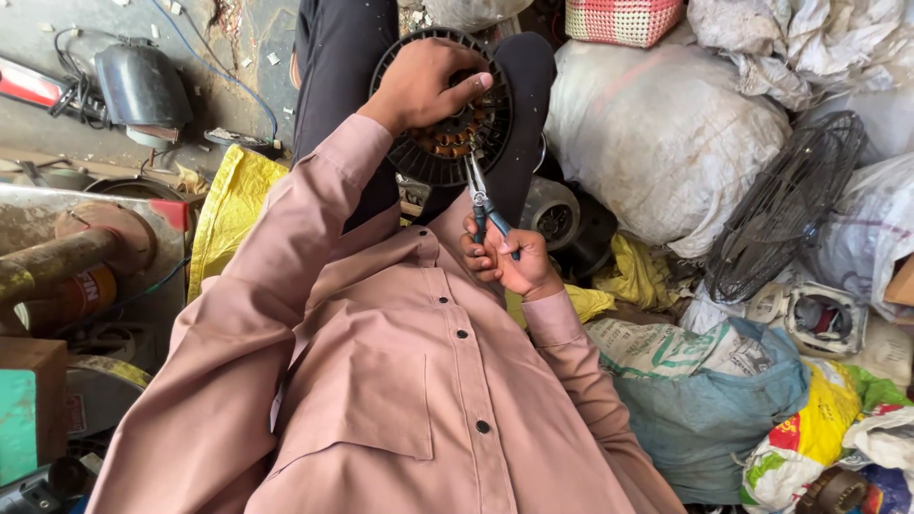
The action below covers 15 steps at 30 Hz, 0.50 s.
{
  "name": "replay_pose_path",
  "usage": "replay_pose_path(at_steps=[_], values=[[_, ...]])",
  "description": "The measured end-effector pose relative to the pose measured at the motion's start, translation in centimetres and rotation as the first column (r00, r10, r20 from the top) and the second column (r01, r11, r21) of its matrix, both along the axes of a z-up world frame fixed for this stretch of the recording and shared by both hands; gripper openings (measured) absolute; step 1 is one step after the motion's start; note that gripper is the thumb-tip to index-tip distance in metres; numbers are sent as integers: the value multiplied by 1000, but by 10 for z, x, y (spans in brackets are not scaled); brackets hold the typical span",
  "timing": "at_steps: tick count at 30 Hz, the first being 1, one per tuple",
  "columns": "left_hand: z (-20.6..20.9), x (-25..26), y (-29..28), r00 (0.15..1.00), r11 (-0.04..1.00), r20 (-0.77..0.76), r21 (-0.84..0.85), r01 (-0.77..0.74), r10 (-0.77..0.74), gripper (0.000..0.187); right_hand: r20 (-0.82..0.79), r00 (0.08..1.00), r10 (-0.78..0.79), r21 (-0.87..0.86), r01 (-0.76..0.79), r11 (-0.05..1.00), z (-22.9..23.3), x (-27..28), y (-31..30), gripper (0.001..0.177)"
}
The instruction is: The person sits on the floor and uses pliers to adjust or remove components from a circular motor part held on their lap. They repeatedly reposition the part and apply the tool to different slots around the circumference.
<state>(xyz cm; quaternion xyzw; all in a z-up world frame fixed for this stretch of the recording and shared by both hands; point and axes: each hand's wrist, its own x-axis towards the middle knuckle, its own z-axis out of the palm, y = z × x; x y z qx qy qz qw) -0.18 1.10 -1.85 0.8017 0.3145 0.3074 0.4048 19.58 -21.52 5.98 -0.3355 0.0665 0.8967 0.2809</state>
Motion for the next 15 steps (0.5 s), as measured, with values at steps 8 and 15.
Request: replay_pose_path(at_steps=[8,15], values=[[3,-2,-5,1000,1000,17,15,-13,12,48,68,994,83,-60,-79,995,-5,24,13,53],[-14,0,-16,989,993,88,-9,-118,118,51,690,694,205,89,-362,928,-40,1,11,39]])
